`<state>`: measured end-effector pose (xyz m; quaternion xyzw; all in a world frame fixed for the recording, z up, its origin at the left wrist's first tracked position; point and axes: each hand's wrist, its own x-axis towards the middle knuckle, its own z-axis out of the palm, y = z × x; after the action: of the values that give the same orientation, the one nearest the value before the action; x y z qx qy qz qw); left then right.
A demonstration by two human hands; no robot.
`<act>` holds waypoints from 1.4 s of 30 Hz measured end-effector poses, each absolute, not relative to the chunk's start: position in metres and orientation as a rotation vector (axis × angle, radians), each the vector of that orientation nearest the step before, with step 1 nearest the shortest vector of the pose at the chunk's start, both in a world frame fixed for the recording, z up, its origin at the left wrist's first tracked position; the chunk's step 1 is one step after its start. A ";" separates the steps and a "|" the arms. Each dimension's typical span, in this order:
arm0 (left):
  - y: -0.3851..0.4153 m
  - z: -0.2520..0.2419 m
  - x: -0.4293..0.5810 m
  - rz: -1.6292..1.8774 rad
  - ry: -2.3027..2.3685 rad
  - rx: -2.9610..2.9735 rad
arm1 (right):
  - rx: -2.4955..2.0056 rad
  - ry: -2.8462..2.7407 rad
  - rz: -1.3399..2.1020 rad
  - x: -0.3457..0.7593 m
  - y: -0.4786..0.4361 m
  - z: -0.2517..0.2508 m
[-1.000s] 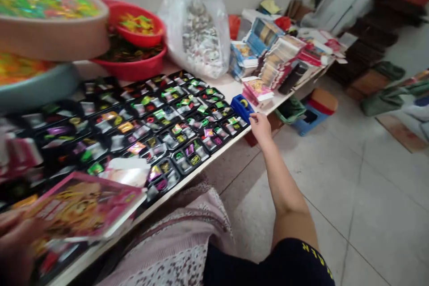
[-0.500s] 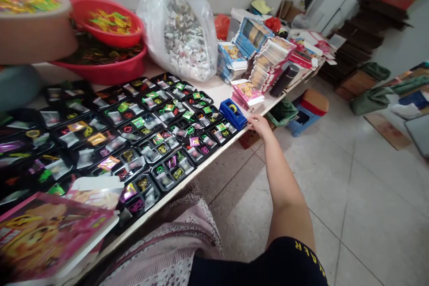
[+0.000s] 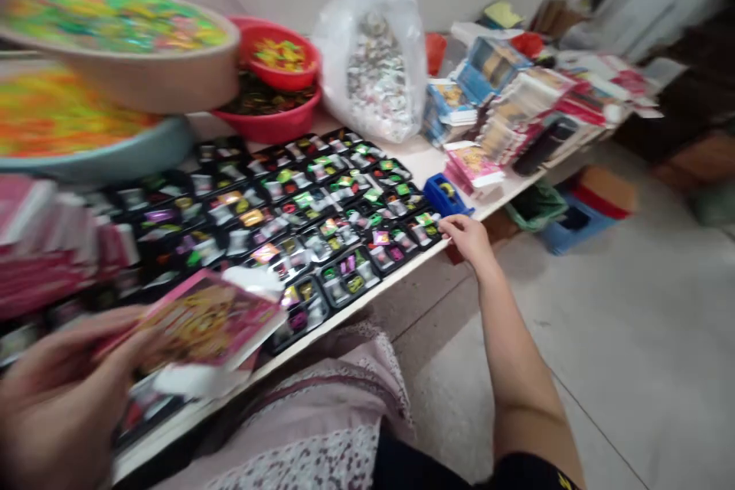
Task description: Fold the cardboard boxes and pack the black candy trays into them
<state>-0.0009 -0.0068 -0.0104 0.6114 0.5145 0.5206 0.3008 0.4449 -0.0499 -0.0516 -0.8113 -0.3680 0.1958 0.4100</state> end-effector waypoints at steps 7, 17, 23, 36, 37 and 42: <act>-0.003 -0.014 -0.007 1.179 1.096 2.426 | -1.075 -1.258 1.322 0.217 -0.032 -0.008; -0.012 -0.017 -0.039 1.241 1.085 2.454 | -1.295 -1.711 0.952 0.150 0.006 -0.021; 0.014 -0.013 -0.083 1.811 1.170 1.649 | -0.984 -1.863 0.943 0.131 0.032 -0.022; -0.021 -0.058 -0.131 1.706 1.444 1.403 | -0.771 -2.145 0.090 -0.038 0.162 0.012; -0.025 -0.062 -0.131 1.681 1.479 1.427 | -0.769 -2.167 0.104 -0.041 0.159 0.006; -0.041 -0.073 -0.125 1.525 1.498 1.680 | -0.721 -2.159 0.224 0.007 0.114 0.001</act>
<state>-0.1249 -0.0413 -0.0730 0.6041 0.5388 0.5485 0.2096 0.0072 0.1136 0.0011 -0.2869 -0.8591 0.0893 0.4142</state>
